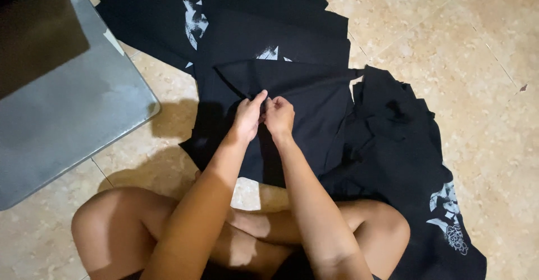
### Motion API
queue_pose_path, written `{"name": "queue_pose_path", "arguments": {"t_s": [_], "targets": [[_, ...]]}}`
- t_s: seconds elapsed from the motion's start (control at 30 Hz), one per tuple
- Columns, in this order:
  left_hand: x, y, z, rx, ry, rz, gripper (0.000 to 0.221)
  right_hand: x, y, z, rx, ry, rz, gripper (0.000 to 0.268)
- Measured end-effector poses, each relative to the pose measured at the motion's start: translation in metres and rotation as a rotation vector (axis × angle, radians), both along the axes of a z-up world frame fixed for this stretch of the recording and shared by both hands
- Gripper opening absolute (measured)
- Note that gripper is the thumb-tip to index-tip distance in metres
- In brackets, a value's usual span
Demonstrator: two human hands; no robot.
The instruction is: Smoothing out and stacking printed black t-shirts on the floor near a heat press machine.
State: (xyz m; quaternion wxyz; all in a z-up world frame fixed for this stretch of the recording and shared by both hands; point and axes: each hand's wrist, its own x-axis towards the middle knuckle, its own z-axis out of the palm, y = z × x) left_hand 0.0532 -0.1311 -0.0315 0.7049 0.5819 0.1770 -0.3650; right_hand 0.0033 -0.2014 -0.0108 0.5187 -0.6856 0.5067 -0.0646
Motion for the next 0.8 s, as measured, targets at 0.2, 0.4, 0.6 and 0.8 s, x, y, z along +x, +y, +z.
{"name": "queue_pose_path", "arguments": {"t_s": [0.2,0.4,0.6,0.8], "targets": [[0.002,-0.006,-0.051,0.056,-0.069,0.104,0.040,-0.013,0.009,0.018,-0.028,0.055,0.117,0.025],[-0.010,-0.001,-0.014,0.077,-0.079,0.117,0.035,-0.024,0.022,0.051,0.072,0.013,-0.018,0.029],[-0.012,0.003,-0.039,0.098,-0.114,0.121,0.029,-0.035,0.043,0.048,0.139,-0.172,-0.216,0.063],[-0.037,0.007,-0.015,0.117,-0.069,0.059,0.025,-0.036,0.025,0.004,0.086,-0.196,-0.136,0.065]]}}
